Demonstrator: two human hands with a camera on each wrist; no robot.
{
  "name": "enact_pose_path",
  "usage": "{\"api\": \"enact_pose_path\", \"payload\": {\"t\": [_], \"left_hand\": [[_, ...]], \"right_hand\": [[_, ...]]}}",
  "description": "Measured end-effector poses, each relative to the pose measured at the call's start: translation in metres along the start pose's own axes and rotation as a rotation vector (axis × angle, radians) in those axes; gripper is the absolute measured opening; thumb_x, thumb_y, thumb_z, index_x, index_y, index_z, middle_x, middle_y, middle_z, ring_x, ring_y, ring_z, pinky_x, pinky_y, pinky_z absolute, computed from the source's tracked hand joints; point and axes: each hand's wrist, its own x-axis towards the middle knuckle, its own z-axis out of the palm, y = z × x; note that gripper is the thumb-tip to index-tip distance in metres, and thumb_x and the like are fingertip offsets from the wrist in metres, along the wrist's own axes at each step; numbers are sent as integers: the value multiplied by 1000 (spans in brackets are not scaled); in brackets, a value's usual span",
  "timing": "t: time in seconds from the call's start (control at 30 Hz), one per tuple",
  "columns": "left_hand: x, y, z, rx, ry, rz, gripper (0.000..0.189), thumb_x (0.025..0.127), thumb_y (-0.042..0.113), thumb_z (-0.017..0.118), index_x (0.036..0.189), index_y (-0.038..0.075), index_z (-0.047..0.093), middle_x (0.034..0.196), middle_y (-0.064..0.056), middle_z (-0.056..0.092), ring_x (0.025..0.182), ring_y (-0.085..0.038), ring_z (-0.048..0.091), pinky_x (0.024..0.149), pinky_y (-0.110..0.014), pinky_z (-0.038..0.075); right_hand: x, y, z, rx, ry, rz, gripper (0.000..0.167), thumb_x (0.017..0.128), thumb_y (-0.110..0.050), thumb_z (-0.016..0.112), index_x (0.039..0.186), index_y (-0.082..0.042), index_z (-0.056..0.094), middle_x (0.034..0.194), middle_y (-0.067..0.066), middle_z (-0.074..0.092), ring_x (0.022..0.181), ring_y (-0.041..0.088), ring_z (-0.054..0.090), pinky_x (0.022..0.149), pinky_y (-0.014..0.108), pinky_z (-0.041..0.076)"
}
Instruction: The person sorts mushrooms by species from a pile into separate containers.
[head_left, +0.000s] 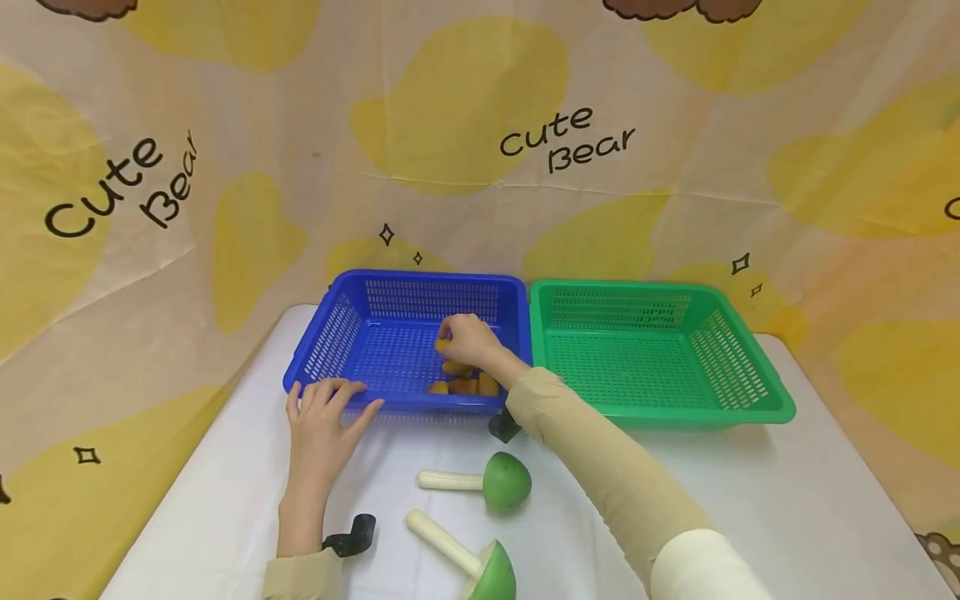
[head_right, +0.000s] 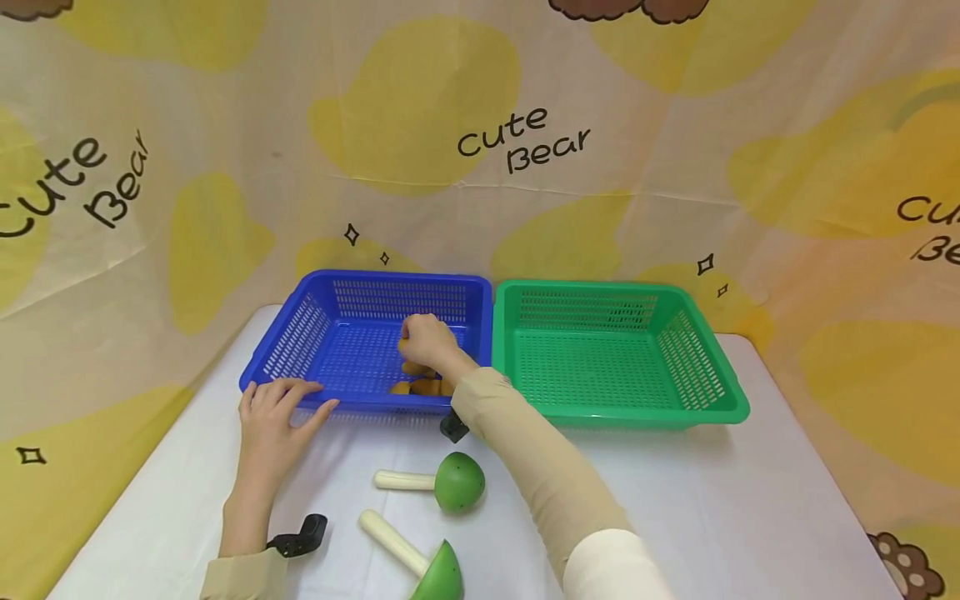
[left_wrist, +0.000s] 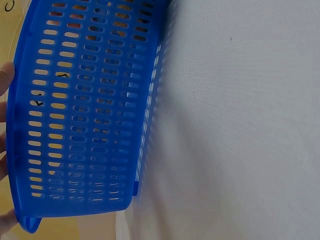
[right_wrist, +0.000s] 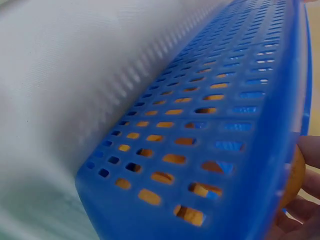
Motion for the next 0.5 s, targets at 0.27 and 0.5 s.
{"api": "enact_pose_path", "payload": {"t": [0.27,0.5], "left_hand": [[0,1,0,-2,-6,-8,31,73,27,82,95,8,70,97,-11,63,100,-35,52,110,-67,19],[0,1,-1,-1,-3,-5,31,73,26,82,95,8,69,96,-12,63,100,-35,53,109,-67,20]], "right_hand": [[3,-4,9,13,1,-5,30,90,-15,63,118,-5,63,122,11,65,92,22,63,85,34,55],[2,-5,10,29,19,-33,31,91,-16,63,120,-4,63,125,11,63,102,24,63,89,36,55]]}}
